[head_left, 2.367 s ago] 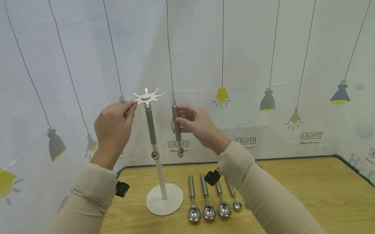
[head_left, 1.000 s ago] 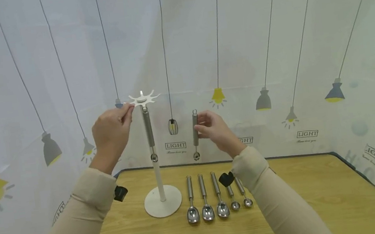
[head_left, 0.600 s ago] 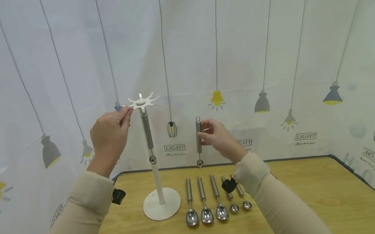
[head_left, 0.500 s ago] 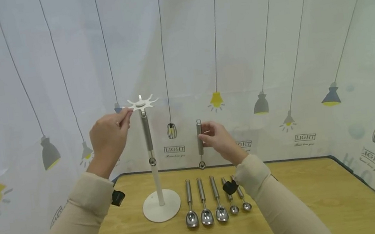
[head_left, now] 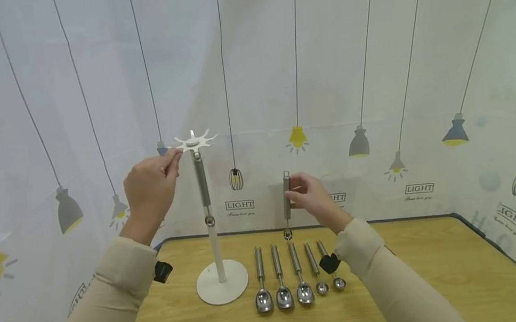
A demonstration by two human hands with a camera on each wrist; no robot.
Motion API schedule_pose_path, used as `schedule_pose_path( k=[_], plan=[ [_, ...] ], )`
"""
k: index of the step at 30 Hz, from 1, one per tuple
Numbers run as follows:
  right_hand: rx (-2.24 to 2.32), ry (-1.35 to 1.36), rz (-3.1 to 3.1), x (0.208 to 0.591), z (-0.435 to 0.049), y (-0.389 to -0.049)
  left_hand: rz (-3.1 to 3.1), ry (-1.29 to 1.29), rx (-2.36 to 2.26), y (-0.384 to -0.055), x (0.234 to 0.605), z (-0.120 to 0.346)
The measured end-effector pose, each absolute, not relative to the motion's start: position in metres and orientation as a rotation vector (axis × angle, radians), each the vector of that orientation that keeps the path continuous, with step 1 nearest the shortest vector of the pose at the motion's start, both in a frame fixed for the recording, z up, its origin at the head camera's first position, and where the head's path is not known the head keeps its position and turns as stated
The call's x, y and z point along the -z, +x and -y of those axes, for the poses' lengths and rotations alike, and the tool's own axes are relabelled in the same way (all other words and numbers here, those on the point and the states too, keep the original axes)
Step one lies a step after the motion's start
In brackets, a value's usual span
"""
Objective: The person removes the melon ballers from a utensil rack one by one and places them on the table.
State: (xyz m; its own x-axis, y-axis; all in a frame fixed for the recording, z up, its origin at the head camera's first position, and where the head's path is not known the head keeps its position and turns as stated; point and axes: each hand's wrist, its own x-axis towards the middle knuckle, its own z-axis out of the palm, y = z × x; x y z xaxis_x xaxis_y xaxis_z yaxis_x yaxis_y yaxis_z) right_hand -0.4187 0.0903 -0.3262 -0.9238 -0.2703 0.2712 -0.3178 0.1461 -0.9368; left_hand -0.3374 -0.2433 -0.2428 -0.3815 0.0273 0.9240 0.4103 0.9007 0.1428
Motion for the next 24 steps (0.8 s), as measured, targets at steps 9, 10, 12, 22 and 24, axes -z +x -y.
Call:
schedule_pose_path(
  k=[9, 10, 12, 22, 24],
  plan=[
    [-1.901, 0.578, 2.354, 0.339, -0.107, -0.422, 1.931, -0.327, 0.425, -0.337, 0.243, 0.244],
    [-1.897, 0.568, 2.362, 0.34, -0.109, -0.422, 1.93, -0.327, 0.426, -0.337, 0.243, 0.244],
    [-1.897, 0.549, 2.374, 0.343, -0.114, -0.422, 1.929, -0.326, 0.428, -0.338, 0.243, 0.244],
    [-1.837, 0.527, 2.438, 0.361, -0.143, -0.432, 1.939, -0.311, 0.437, -0.337, 0.243, 0.243],
    [-1.818, 0.506, 2.445, 0.366, -0.15, -0.434, 1.942, -0.311, 0.437, -0.337, 0.243, 0.243]
  ],
)
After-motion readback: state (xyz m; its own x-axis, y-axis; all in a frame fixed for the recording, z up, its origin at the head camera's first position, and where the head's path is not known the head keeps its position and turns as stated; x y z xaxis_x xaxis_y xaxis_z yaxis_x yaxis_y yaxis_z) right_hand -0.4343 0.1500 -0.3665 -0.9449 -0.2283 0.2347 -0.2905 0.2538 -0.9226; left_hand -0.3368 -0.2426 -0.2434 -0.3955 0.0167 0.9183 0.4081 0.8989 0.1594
